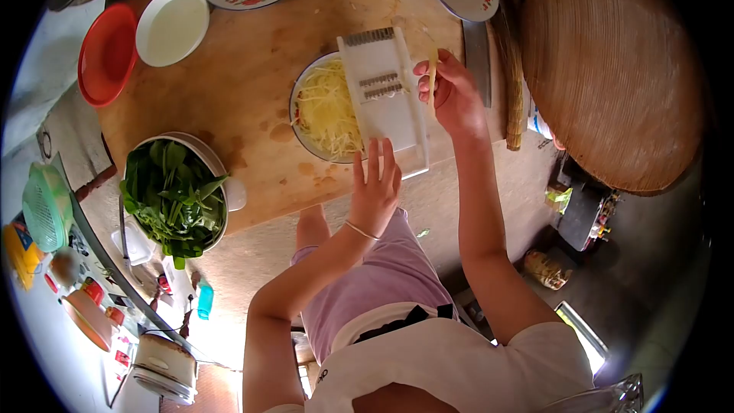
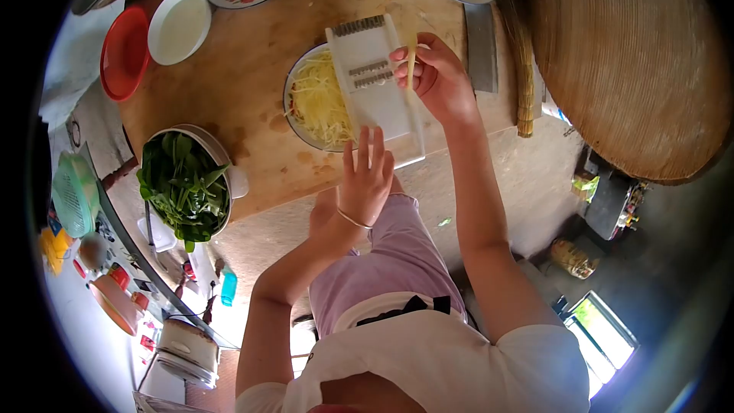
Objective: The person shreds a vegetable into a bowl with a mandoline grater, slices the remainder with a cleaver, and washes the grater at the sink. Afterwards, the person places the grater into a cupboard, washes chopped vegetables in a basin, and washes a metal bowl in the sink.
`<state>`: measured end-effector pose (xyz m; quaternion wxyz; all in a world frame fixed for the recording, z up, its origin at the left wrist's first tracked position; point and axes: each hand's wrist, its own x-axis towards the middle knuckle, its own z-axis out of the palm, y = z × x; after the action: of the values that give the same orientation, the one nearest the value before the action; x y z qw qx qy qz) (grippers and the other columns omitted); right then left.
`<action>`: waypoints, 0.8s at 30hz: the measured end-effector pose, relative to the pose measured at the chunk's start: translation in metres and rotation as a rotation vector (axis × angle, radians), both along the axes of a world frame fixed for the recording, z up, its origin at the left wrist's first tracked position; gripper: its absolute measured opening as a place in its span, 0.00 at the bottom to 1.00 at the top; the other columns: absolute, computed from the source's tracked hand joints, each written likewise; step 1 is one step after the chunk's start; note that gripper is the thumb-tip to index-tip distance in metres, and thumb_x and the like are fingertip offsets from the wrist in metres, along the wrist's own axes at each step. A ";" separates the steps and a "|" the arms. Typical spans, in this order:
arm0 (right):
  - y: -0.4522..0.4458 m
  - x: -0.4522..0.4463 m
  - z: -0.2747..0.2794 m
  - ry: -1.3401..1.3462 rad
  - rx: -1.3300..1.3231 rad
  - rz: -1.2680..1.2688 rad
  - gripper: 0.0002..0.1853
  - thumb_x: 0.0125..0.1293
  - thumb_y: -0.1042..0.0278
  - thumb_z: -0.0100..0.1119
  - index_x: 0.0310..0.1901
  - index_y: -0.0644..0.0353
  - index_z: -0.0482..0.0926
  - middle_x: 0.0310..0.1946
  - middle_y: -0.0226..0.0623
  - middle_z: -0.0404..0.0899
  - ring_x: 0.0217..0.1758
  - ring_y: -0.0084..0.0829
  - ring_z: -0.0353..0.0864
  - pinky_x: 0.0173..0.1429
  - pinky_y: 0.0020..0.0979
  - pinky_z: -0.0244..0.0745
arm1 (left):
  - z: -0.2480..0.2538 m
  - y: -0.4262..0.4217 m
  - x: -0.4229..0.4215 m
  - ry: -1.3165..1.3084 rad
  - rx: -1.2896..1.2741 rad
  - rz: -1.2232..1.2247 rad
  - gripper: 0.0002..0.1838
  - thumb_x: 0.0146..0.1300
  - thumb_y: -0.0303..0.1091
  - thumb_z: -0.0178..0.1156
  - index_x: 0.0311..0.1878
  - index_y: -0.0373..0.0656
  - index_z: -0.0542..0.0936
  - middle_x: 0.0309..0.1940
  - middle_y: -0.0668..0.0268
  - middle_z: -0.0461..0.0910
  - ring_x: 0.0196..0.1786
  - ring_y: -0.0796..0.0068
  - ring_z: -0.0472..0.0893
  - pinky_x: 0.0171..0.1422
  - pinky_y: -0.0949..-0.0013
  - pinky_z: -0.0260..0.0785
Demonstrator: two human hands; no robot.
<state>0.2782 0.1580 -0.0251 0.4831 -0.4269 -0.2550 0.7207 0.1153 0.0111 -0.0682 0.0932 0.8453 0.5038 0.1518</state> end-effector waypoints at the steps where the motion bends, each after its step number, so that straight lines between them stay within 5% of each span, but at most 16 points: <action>1: -0.004 0.005 -0.001 0.031 -0.004 -0.013 0.16 0.72 0.67 0.43 0.56 0.66 0.65 0.41 0.46 0.81 0.35 0.30 0.82 0.36 0.30 0.77 | 0.001 0.002 -0.002 -0.063 -0.027 -0.011 0.07 0.57 0.29 0.56 0.38 0.38 0.77 0.65 0.45 0.66 0.68 0.50 0.68 0.68 0.45 0.62; 8: -0.008 0.054 -0.006 0.058 -0.118 0.011 0.18 0.71 0.66 0.45 0.58 0.66 0.67 0.38 0.43 0.79 0.30 0.23 0.75 0.26 0.24 0.65 | 0.031 0.009 -0.033 -0.434 -0.070 -0.047 0.11 0.54 0.29 0.64 0.40 0.39 0.75 0.64 0.41 0.66 0.66 0.40 0.68 0.68 0.45 0.63; 10: -0.002 0.056 -0.008 -0.348 -0.176 0.015 0.15 0.70 0.66 0.50 0.54 0.62 0.73 0.39 0.40 0.79 0.33 0.20 0.76 0.27 0.22 0.67 | 0.042 0.012 -0.041 -0.531 0.011 0.014 0.06 0.60 0.28 0.62 0.38 0.44 0.75 0.59 0.41 0.72 0.60 0.38 0.74 0.62 0.47 0.70; 11: 0.002 0.056 -0.012 -0.340 -0.170 0.001 0.15 0.70 0.66 0.50 0.54 0.62 0.73 0.39 0.40 0.79 0.33 0.20 0.76 0.27 0.22 0.67 | 0.046 0.013 -0.049 -0.523 0.016 -0.002 0.06 0.60 0.28 0.62 0.38 0.44 0.75 0.59 0.41 0.72 0.60 0.38 0.74 0.62 0.47 0.70; 13: 0.008 0.052 -0.024 -0.760 -0.070 0.039 0.12 0.67 0.68 0.54 0.50 0.58 0.77 0.41 0.38 0.79 0.36 0.25 0.78 0.35 0.25 0.73 | 0.051 0.011 -0.064 -0.633 -0.029 0.021 0.06 0.65 0.30 0.56 0.43 0.40 0.74 0.60 0.40 0.70 0.62 0.40 0.72 0.62 0.48 0.69; 14: 0.014 0.050 -0.029 -0.751 -0.071 0.029 0.12 0.67 0.68 0.54 0.50 0.58 0.77 0.41 0.38 0.79 0.36 0.25 0.78 0.35 0.25 0.73 | 0.052 0.006 -0.065 -0.625 -0.030 0.011 0.06 0.65 0.30 0.56 0.43 0.40 0.74 0.60 0.40 0.70 0.62 0.40 0.72 0.62 0.48 0.69; 16: 0.025 0.045 -0.040 -1.095 0.318 0.006 0.12 0.64 0.71 0.55 0.49 0.57 0.78 0.44 0.39 0.79 0.42 0.34 0.81 0.46 0.32 0.76 | 0.046 -0.011 -0.070 -1.007 -0.086 0.401 0.07 0.63 0.27 0.59 0.43 0.41 0.74 0.59 0.45 0.73 0.57 0.44 0.77 0.58 0.52 0.73; 20: 0.047 0.035 -0.048 -1.153 0.406 -0.005 0.15 0.66 0.69 0.56 0.53 0.61 0.76 0.46 0.39 0.79 0.48 0.32 0.80 0.54 0.32 0.75 | 0.037 -0.045 -0.103 -0.938 -0.197 0.698 0.11 0.64 0.31 0.59 0.46 0.39 0.71 0.58 0.47 0.73 0.56 0.52 0.77 0.61 0.53 0.69; 22: 0.050 0.027 -0.039 -1.349 0.666 -0.043 0.14 0.65 0.71 0.57 0.52 0.60 0.77 0.51 0.40 0.79 0.53 0.33 0.80 0.55 0.32 0.75 | 0.052 -0.030 -0.097 -1.269 -0.163 0.702 0.11 0.67 0.35 0.58 0.46 0.41 0.71 0.59 0.47 0.72 0.60 0.56 0.72 0.65 0.54 0.65; 24: 0.032 0.011 -0.024 -1.229 0.634 -0.037 0.14 0.64 0.74 0.58 0.52 0.60 0.77 0.51 0.40 0.79 0.52 0.33 0.80 0.54 0.32 0.75 | 0.062 -0.020 -0.097 -1.496 -0.192 0.675 0.11 0.68 0.38 0.58 0.46 0.41 0.72 0.59 0.48 0.72 0.62 0.58 0.70 0.67 0.55 0.61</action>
<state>0.2887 0.1904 -0.0491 0.3647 -0.6002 -0.6736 0.2303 0.0180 -0.0086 -0.0063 0.4251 0.3123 0.5462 0.6507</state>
